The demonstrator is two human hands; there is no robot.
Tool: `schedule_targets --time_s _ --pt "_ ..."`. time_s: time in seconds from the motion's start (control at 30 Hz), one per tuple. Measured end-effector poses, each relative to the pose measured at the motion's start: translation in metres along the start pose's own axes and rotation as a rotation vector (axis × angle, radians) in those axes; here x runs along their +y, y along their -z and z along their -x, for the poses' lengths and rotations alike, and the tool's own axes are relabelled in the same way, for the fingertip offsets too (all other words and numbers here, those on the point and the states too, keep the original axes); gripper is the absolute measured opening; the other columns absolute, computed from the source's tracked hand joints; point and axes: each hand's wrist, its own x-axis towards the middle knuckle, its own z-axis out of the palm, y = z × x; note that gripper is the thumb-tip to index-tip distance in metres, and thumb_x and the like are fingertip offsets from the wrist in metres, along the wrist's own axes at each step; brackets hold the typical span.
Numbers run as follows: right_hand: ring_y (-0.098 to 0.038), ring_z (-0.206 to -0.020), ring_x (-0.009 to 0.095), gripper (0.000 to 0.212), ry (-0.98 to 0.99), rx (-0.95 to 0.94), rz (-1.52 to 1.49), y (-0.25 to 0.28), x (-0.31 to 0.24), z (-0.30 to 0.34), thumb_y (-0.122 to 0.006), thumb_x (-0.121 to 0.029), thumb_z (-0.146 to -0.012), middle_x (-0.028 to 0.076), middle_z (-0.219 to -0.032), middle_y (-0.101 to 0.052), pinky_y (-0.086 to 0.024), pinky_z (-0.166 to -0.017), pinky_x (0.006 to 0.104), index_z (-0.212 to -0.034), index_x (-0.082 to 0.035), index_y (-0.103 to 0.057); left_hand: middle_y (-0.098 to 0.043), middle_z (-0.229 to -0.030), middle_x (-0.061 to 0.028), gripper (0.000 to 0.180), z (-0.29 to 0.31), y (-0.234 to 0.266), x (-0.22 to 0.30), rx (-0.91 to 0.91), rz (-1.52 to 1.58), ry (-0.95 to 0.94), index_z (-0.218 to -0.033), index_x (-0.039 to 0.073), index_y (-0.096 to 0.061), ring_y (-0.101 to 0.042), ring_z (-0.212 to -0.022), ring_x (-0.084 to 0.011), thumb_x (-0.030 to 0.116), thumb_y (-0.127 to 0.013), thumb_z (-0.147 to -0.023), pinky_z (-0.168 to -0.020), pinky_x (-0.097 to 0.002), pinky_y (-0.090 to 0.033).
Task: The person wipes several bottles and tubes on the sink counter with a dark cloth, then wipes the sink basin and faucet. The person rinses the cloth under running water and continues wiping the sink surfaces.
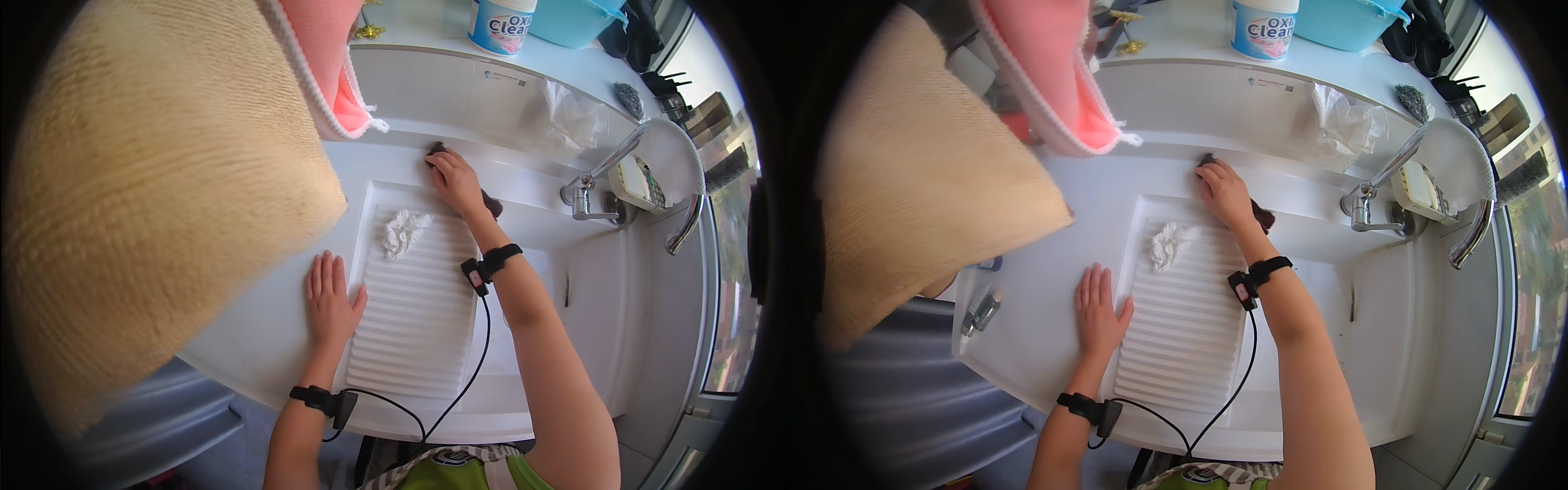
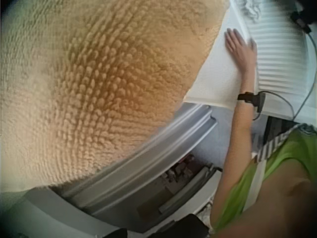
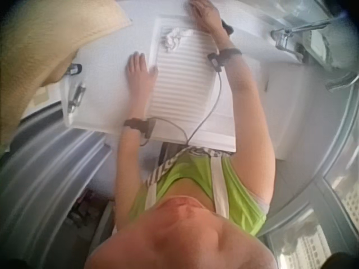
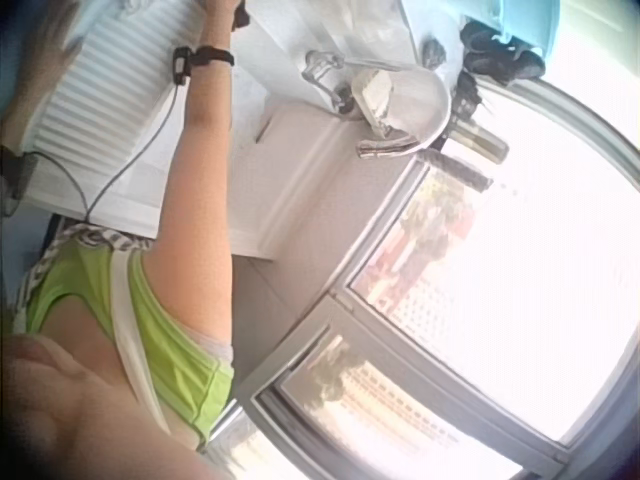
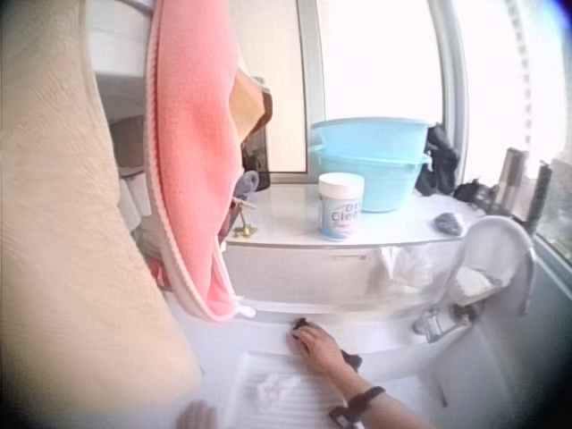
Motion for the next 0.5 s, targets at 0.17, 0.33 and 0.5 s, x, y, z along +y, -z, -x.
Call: schedule_targets --time_s 0.17,0.33,0.5 --pt "-0.05 -0.12 0.035 0.052 0.081 -0.185 -0.23 -0.054 -0.028 -0.035 -0.057 -0.001 -0.079 0.015 -0.136 -0.046 -0.047 -0.096 0.0411 -0.13 -0.007 -0.049 -0.042 -0.142 -0.019 0.061 0.002 0.001 0.003 -0.029 0.095 0.065 -0.13 -0.003 -0.048 -0.036 -0.133 -0.0352 0.03 -0.066 -0.082 -0.11 -0.0485 -0.029" --pt "-0.048 -0.12 0.04 0.062 0.046 -0.206 -0.41 -0.097 -0.047 -0.063 -0.058 -0.002 -0.076 0.022 -0.14 -0.039 -0.044 -0.099 0.0412 -0.136 -0.003 -0.041 -0.042 -0.141 -0.0196 0.06 0.002 0.001 0.0 0.013 0.085 0.034 -0.129 -0.003 -0.049 -0.037 -0.133 -0.0353 0.031 -0.065 -0.082 -0.111 -0.0481 -0.028" --pt "-0.054 -0.112 0.036 0.043 0.238 -0.358 -0.525 -0.128 -0.055 -0.085 -0.061 -0.005 -0.075 0.018 -0.123 -0.056 -0.046 -0.095 0.04 -0.118 -0.005 -0.059 -0.045 -0.138 -0.019 0.061 0.001 0.001 -0.003 0.048 0.076 0.03 -0.129 -0.002 -0.049 -0.037 -0.132 -0.0345 0.033 -0.065 -0.081 -0.112 -0.0472 -0.026"
